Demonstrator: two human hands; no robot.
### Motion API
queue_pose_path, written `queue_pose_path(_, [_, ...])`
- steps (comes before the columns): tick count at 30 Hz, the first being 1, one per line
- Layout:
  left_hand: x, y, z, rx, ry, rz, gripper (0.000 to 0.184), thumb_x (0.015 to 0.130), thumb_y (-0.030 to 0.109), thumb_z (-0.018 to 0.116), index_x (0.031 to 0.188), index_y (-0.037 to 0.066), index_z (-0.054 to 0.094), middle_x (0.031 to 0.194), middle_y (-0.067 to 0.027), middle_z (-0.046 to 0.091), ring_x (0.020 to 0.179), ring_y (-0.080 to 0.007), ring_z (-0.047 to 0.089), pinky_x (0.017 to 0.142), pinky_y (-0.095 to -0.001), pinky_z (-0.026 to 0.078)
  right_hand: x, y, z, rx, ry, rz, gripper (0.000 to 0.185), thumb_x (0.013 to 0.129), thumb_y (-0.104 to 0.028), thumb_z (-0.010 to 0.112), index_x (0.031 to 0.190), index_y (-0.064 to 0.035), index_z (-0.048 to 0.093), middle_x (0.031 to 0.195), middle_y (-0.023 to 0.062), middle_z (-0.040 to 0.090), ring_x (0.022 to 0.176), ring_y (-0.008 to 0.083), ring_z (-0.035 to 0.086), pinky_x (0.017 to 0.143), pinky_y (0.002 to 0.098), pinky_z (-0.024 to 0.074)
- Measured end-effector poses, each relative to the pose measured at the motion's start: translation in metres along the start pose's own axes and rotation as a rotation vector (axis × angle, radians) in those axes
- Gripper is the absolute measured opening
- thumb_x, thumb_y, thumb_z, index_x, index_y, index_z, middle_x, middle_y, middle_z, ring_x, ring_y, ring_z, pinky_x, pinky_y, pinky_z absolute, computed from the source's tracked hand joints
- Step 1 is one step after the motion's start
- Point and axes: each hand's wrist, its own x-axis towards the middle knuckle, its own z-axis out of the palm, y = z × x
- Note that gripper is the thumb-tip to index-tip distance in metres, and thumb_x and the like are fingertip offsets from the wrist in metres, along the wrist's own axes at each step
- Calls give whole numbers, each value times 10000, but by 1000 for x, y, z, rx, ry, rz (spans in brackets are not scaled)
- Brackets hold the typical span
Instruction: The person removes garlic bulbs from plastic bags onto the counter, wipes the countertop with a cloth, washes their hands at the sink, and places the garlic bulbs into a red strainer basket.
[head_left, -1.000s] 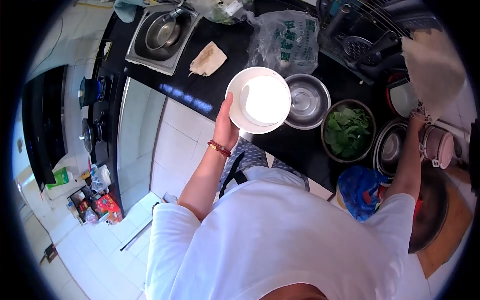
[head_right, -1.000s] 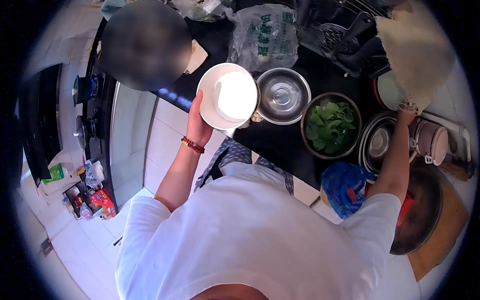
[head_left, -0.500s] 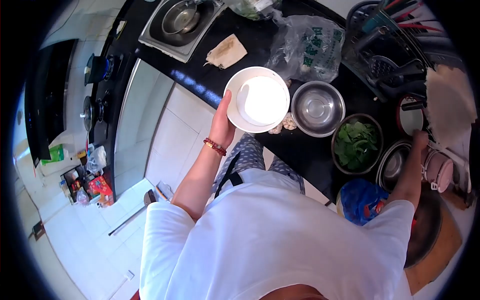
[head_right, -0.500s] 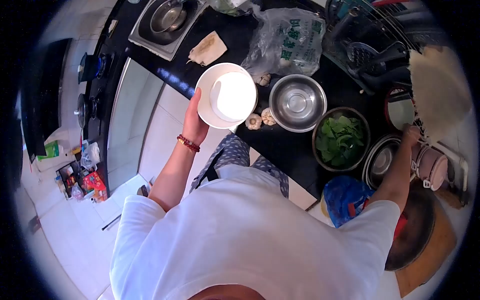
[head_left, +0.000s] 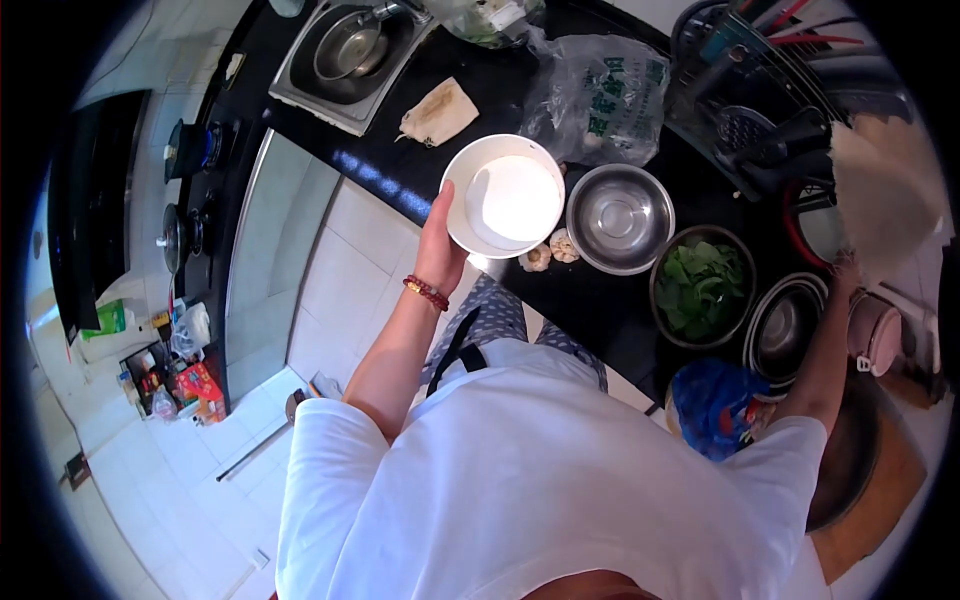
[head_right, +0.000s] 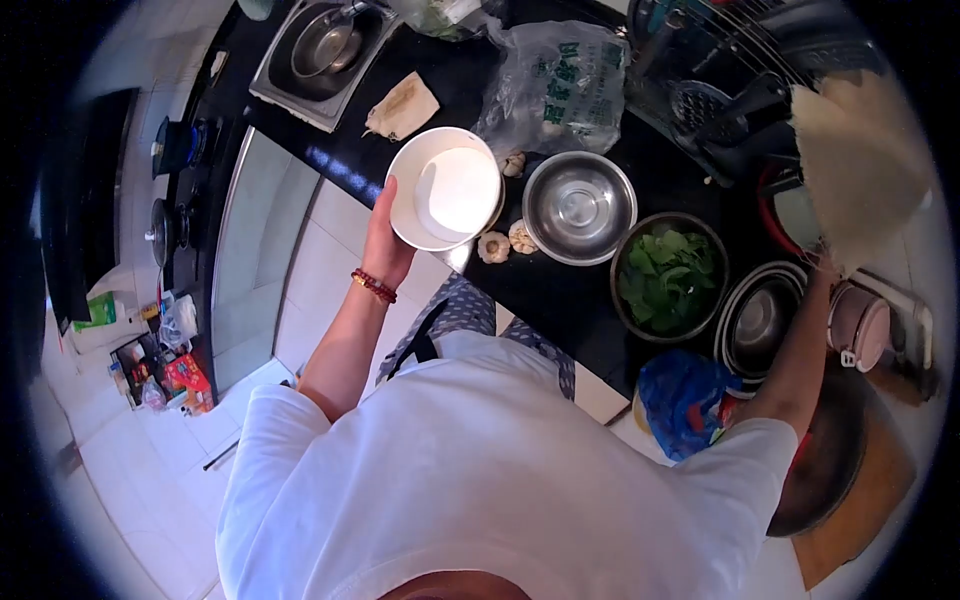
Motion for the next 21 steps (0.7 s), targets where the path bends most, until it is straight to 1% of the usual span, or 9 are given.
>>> queue_pose_path(2, [0,5,3,-1,-6,-4,571,967,489,482,1348,64,466,1305,-75,561,1180,-186,552,1002,-339,432,-14,7,-21,452,60,-86,387,819,-383,622,1011,-49,652,1000,177,661,921,286,650,800,397,508])
queue_pose_path(4, [3,10,1,-1,-11,-1,571,967,489,481,1347,63,467,1309,-73,560,1182,-188,552,1000,-339,434,-107,-136,-10,-651,369,-190,469,796,-335,635,1069,44,607,1006,200,654,876,278,652,809,381,501])
queue_pose_path(6, [11,12,-7,-3,-13,3,573,968,486,478,1351,61,463,1317,-73,554,1191,-191,546,1002,-341,433,-152,-190,-18,-338,245,210,578,772,-292,652,1202,77,539,1130,200,639,834,264,644,792,369,490])
queue_pose_path(7, [21,11,-18,16,-65,16,585,969,514,447,1388,105,444,1346,-48,539,1239,-194,511,1022,-360,412,-205,-274,7,-430,385,274,429,788,-213,662,1095,75,576,1026,165,660,763,238,643,720,362,513])
queue_pose_path(10, [40,30,-37,-49,-58,135,556,984,457,424,1398,86,415,1344,-79,537,1230,-233,528,1003,-397,452,-224,-189,-41,98,459,227,267,795,-136,673,988,27,586,912,120,652,751,203,633,644,331,522])
queue_pose_path(12, [49,53,-45,-68,6,131,509,990,407,410,1357,55,436,1323,-111,551,1175,-244,575,942,-402,511,-288,-250,-12,105,467,217,223,821,-109,694,970,-27,550,873,85,621,723,155,607,587,305,512])
queue_pose_path(15, [72,78,-66,-175,-32,123,510,995,433,397,1339,60,450,1299,-109,566,1126,-257,597,886,-379,533,-358,-279,33,162,382,80,197,876,-120,667,1009,-34,550,895,53,624,765,131,588,657,270,486])
queue_pose_path(18, [99,96,-85,-139,-29,153,525,990,466,394,1332,73,462,1278,-103,578,1070,-239,618,815,-359,546,-425,-370,124,49,267,135,166,900,-94,631,1030,-42,541,922,29,612,835,108,563,755,243,444])
queue_pose_path(21, [123,112,-104,-144,-48,119,528,983,484,408,1324,88,482,1282,-78,580,1097,-231,607,829,-359,540,-471,-448,233,99,142,113,168,890,-79,626,1026,-50,531,902,20,587,821,100,550,746,247,438])
